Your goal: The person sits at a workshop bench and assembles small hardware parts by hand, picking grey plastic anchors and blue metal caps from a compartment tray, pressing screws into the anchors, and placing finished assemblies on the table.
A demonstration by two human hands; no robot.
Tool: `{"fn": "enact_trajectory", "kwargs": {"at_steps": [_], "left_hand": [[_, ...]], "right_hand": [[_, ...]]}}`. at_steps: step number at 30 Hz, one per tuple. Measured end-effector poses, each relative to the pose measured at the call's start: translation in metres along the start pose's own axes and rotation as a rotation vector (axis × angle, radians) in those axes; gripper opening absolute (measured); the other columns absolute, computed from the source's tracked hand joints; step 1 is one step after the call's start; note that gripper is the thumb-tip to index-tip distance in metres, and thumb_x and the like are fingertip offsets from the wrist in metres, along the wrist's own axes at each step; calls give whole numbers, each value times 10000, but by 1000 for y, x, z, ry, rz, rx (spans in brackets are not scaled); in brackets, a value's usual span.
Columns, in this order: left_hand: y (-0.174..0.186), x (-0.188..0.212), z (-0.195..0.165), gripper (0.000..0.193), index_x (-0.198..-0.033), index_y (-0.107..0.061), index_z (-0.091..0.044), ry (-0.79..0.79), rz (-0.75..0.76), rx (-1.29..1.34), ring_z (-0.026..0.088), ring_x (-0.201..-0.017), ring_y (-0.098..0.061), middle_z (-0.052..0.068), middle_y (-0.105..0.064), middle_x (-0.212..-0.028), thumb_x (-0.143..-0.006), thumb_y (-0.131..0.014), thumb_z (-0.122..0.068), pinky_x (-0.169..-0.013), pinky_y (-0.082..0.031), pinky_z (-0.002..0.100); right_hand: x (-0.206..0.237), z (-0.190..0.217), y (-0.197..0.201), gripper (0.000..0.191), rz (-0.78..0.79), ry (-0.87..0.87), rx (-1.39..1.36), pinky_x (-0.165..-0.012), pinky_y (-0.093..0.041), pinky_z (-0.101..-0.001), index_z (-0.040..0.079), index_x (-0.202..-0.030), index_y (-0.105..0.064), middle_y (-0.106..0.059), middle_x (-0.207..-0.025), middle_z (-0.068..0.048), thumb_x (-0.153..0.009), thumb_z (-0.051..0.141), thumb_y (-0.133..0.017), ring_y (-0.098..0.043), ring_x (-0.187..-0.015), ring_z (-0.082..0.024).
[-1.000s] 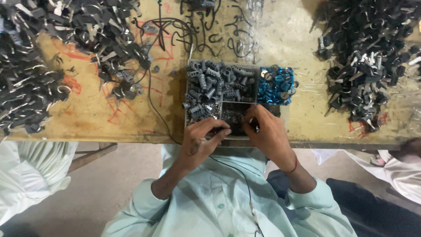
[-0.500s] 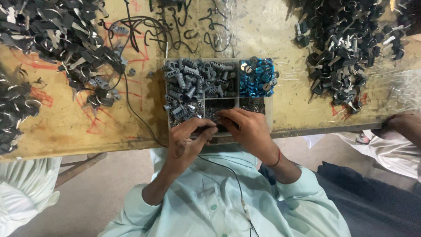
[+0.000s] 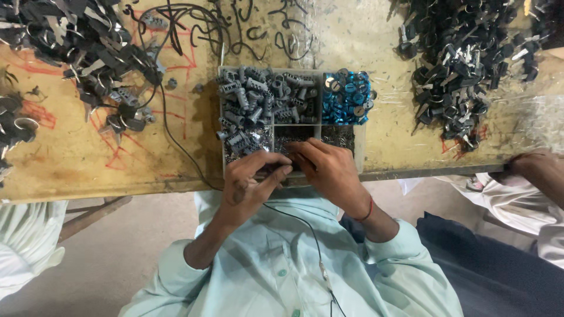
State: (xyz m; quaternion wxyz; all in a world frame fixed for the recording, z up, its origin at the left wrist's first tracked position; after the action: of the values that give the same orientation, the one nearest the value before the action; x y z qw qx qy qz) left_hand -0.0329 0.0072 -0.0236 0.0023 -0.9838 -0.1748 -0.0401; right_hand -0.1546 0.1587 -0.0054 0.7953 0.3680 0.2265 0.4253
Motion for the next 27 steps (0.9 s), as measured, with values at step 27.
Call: {"fn": "enact_trajectory", "kwargs": {"at_steps": [27], "left_hand": [[4, -1, 0, 138, -1061, -727, -36, -105, -39, -94, 146, -802, -724, 72, -736, -940, -926, -741, -61, -730, -574, 268]], "right_hand": [[-2, -1, 1, 176, 27, -167, -20, -675, -559, -394, 91, -1002, -705, -663, -978, -83, -836, 87, -761, -705, -817, -315]]}}
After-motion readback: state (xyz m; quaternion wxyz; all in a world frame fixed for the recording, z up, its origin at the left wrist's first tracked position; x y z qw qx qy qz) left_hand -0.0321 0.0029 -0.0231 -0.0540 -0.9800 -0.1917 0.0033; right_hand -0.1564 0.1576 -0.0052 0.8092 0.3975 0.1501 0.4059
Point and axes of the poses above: each hand's wrist, its own x-axis away from the middle knuckle, its own y-axis out of the back of the hand, z = x × y, the point moved 1 cm from there along -x, towards the middle knuckle
